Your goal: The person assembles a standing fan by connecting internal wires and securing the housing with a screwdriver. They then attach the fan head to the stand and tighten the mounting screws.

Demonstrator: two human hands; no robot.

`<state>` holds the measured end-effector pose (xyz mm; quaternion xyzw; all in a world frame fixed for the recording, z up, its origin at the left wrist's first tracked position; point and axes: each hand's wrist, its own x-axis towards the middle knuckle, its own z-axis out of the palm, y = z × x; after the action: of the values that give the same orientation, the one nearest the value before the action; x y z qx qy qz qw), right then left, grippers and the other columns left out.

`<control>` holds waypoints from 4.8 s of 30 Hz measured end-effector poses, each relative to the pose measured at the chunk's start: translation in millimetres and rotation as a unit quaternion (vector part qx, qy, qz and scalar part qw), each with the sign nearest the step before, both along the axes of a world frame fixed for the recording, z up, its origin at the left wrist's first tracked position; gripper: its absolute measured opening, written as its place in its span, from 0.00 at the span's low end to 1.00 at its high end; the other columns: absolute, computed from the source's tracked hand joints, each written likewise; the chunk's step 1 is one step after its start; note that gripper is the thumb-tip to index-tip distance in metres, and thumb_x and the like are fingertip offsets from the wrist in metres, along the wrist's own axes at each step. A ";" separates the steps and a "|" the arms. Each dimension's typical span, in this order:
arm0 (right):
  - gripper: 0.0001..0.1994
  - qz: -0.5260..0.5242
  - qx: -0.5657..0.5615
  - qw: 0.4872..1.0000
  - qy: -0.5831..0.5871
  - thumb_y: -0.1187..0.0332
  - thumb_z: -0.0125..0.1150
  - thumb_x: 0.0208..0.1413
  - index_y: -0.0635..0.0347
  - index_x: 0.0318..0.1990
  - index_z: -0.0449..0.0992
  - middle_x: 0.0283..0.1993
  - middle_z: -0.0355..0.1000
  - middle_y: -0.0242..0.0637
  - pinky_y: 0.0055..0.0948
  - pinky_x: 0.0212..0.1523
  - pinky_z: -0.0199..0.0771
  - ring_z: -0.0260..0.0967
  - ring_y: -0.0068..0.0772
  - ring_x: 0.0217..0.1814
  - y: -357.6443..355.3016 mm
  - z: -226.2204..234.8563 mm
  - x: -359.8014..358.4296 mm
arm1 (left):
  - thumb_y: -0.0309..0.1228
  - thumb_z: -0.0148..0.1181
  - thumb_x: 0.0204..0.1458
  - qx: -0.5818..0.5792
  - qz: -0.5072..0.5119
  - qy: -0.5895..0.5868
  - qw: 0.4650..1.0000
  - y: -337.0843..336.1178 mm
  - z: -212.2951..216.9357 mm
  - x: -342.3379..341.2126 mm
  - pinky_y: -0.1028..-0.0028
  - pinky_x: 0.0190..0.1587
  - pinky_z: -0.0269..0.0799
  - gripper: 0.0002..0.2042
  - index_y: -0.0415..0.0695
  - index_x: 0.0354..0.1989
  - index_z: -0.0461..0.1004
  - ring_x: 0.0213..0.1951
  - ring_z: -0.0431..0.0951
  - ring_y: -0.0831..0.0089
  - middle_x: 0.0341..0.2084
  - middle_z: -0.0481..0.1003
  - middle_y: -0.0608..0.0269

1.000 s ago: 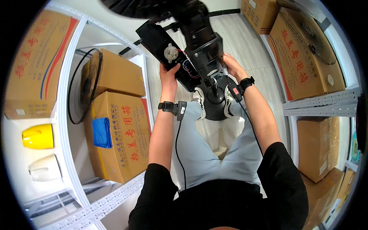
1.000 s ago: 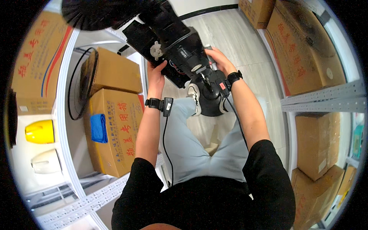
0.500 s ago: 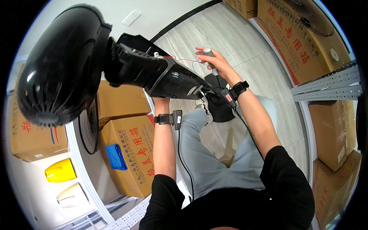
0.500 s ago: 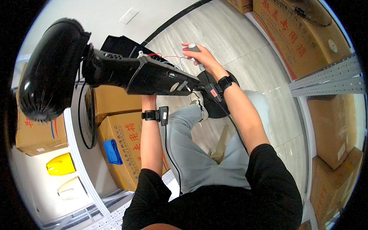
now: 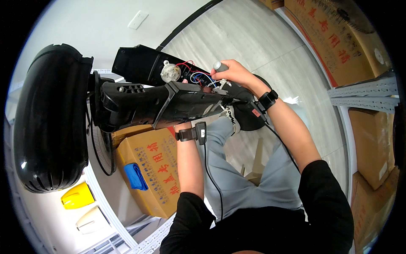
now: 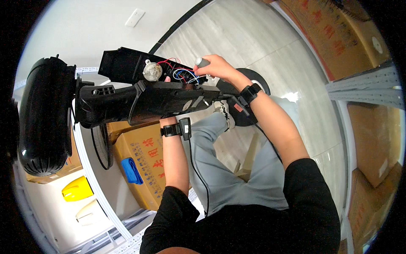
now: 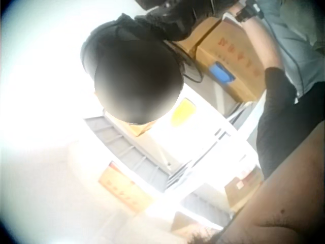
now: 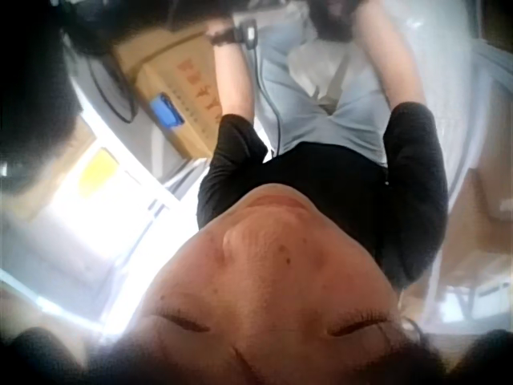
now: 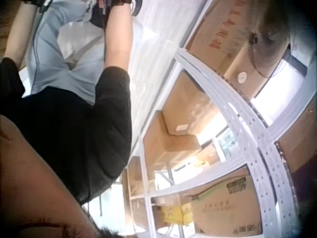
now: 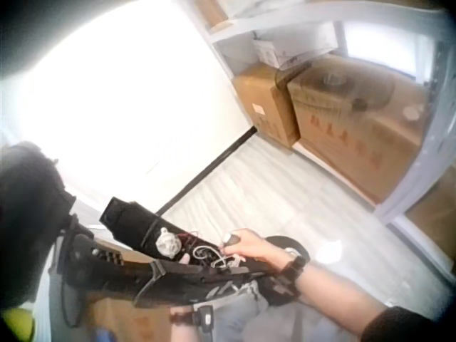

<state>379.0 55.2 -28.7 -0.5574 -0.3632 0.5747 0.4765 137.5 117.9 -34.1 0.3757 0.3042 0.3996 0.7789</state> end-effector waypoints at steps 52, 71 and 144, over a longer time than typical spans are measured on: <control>0.16 -0.069 0.114 0.974 -0.184 0.56 0.72 0.46 0.58 0.34 0.78 0.30 0.76 0.33 0.27 0.38 0.70 0.73 0.26 0.33 18.7 19.4 -19.6 | 0.34 0.54 0.58 -0.059 0.081 0.048 0.994 -3.2 56.0 22.2 0.62 0.48 0.75 0.16 0.41 0.52 0.73 0.43 0.77 0.61 0.45 0.75 0.50; 0.13 0.073 0.049 0.996 0.001 0.67 0.67 0.48 0.54 0.42 0.78 0.36 0.76 0.26 0.19 0.28 0.63 0.69 0.16 0.36 13.4 21.5 23.2 | 0.36 0.50 0.60 0.044 0.067 0.040 0.996 13.2 12.2 -9.7 0.60 0.52 0.72 0.17 0.42 0.54 0.72 0.45 0.76 0.60 0.47 0.75 0.49; 0.09 -0.104 0.346 0.897 -0.253 0.69 0.66 0.50 0.58 0.39 0.78 0.37 0.78 0.36 0.28 0.39 0.74 0.76 0.37 0.37 14.0 39.1 -24.2 | 0.33 0.53 0.59 0.105 0.070 0.058 0.990 18.2 16.2 6.7 0.63 0.53 0.71 0.17 0.41 0.55 0.71 0.47 0.74 0.62 0.48 0.74 0.53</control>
<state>354.7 69.3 10.5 -0.5188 -0.5874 0.1994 0.5882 144.2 136.1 -18.0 0.4554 0.3305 0.4606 0.6864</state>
